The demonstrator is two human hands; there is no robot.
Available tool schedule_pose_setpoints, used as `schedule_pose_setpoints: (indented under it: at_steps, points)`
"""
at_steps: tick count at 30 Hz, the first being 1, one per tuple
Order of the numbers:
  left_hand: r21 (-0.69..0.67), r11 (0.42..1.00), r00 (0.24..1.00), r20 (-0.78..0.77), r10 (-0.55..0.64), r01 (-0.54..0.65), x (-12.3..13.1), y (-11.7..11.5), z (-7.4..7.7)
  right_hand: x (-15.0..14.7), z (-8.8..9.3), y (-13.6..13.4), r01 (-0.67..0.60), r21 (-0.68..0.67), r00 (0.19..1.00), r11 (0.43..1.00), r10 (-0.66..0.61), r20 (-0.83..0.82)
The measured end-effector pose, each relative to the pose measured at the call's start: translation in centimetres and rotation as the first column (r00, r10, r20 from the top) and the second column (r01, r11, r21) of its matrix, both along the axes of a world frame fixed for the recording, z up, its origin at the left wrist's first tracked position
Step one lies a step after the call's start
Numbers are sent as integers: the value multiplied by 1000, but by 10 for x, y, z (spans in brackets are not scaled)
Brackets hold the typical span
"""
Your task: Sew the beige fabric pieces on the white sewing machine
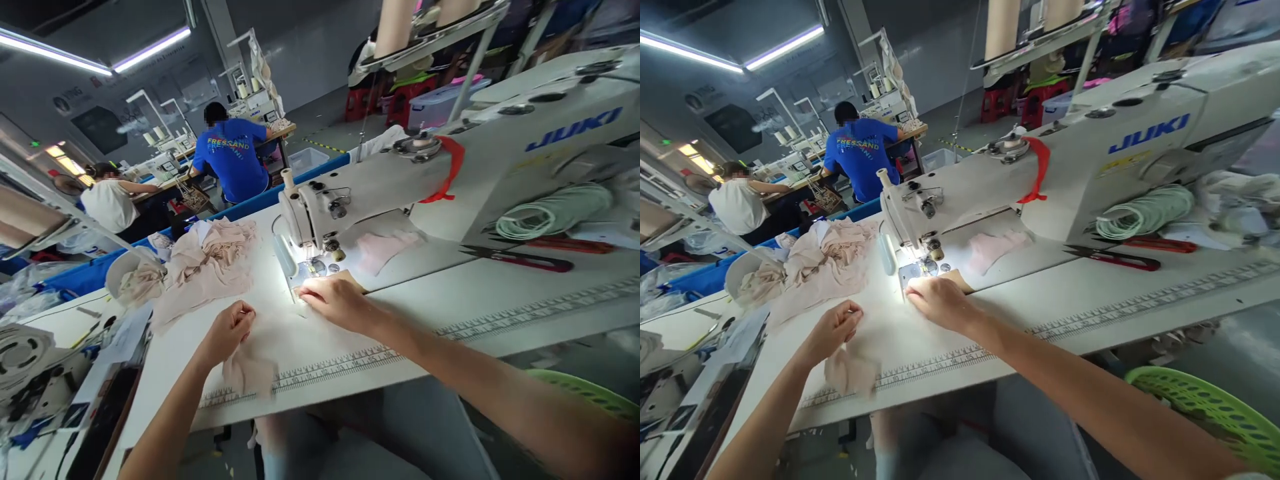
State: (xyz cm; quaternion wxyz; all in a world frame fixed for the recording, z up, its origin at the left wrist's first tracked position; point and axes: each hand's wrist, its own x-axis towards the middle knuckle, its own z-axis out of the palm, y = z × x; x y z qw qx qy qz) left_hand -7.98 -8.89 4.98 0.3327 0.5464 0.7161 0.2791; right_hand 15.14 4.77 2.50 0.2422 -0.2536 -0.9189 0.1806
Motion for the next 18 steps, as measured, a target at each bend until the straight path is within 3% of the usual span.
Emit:
schedule_pose_setpoints:
  at_steps: [2, 4, 6, 9, 12, 15, 18]
  points:
    - [36, 999, 958, -287, 2, 8, -9, -5, -7, 7, -9, 4, -2, 200, 1000, 980, 0, 12]
    - [120, 993, 841, -539, 56, 11, -19, -5, -12, 12, -16, 7, 12, 345, 999, 938, -24, 32]
    - [224, 972, 718, -688, 107, 69, -30, 1, -15, 13, -19, 9, 25, 400, 997, 916, -50, 51]
    - [327, 926, 604, -782, 154, 187, -45, 17, -19, 14, -19, 11, 47, 416, 994, 908, -83, 69]
    - [333, 914, 550, -820, 159, 233, -55, 32, -24, 17, -17, 12, 59, 386, 997, 921, -74, 23]
    - [346, 906, 532, -829, 173, 244, -59, 39, -31, 26, -13, 5, 80, 300, 995, 951, -58, -79]
    - [422, 868, 569, -794, 214, 262, -60, 39, -39, 40, -9, -14, 34, 196, 997, 980, -20, -72]
